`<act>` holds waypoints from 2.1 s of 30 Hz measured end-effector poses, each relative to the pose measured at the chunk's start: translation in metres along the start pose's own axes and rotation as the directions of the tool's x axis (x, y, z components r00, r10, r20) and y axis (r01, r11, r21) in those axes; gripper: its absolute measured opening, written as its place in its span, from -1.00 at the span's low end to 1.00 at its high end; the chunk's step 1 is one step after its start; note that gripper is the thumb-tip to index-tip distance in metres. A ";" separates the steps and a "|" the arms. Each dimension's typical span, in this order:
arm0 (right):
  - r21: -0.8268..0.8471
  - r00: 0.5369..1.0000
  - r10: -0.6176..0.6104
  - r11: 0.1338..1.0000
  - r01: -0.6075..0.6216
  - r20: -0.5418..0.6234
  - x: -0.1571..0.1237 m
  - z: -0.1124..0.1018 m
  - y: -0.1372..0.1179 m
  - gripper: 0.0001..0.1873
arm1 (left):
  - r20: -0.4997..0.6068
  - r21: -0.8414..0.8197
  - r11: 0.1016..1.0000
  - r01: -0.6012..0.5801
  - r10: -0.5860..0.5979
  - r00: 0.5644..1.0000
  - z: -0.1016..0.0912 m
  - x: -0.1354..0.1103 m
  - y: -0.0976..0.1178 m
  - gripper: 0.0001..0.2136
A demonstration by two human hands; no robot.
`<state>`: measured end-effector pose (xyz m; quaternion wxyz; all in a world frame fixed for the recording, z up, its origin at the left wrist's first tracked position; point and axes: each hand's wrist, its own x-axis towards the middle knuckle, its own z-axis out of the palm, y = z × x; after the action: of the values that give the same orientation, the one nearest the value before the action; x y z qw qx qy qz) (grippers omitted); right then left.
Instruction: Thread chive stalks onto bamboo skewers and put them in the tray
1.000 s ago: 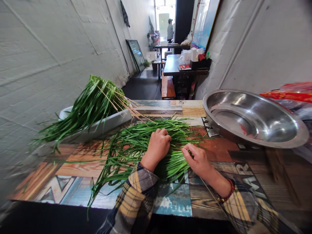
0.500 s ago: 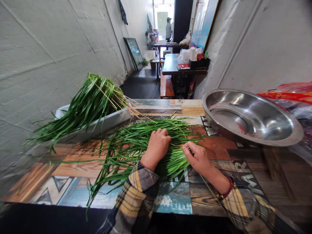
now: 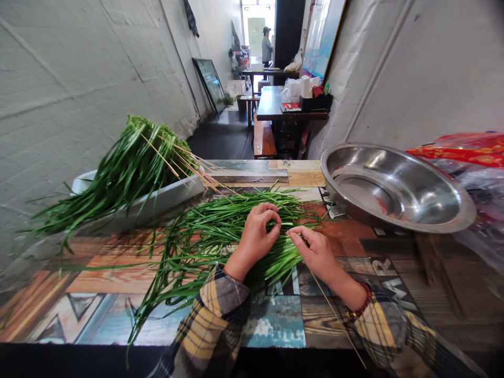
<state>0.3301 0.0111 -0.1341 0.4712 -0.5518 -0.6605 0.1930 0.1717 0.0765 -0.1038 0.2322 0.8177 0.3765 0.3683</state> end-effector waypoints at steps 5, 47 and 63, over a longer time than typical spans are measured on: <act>0.032 0.999 -0.016 0.999 0.017 -0.036 -0.001 -0.002 -0.003 -0.79 | 0.044 -0.142 0.987 0.077 -0.071 0.996 0.002 0.000 0.001 -0.90; 0.135 0.998 0.040 0.990 -0.033 -0.054 0.001 -0.003 -0.005 -0.78 | 0.058 -0.272 0.958 0.088 -0.075 0.995 0.002 -0.001 0.009 -0.91; 0.158 0.985 0.166 0.972 -0.171 0.046 0.000 -0.005 -0.002 -0.68 | 0.097 -0.269 0.944 0.189 -0.169 0.981 0.004 -0.003 0.006 -0.93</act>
<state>0.3327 0.0087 -0.1300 0.4854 -0.5627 -0.6010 0.2941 0.1761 0.0705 -0.1036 0.3904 0.7523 0.3854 0.3649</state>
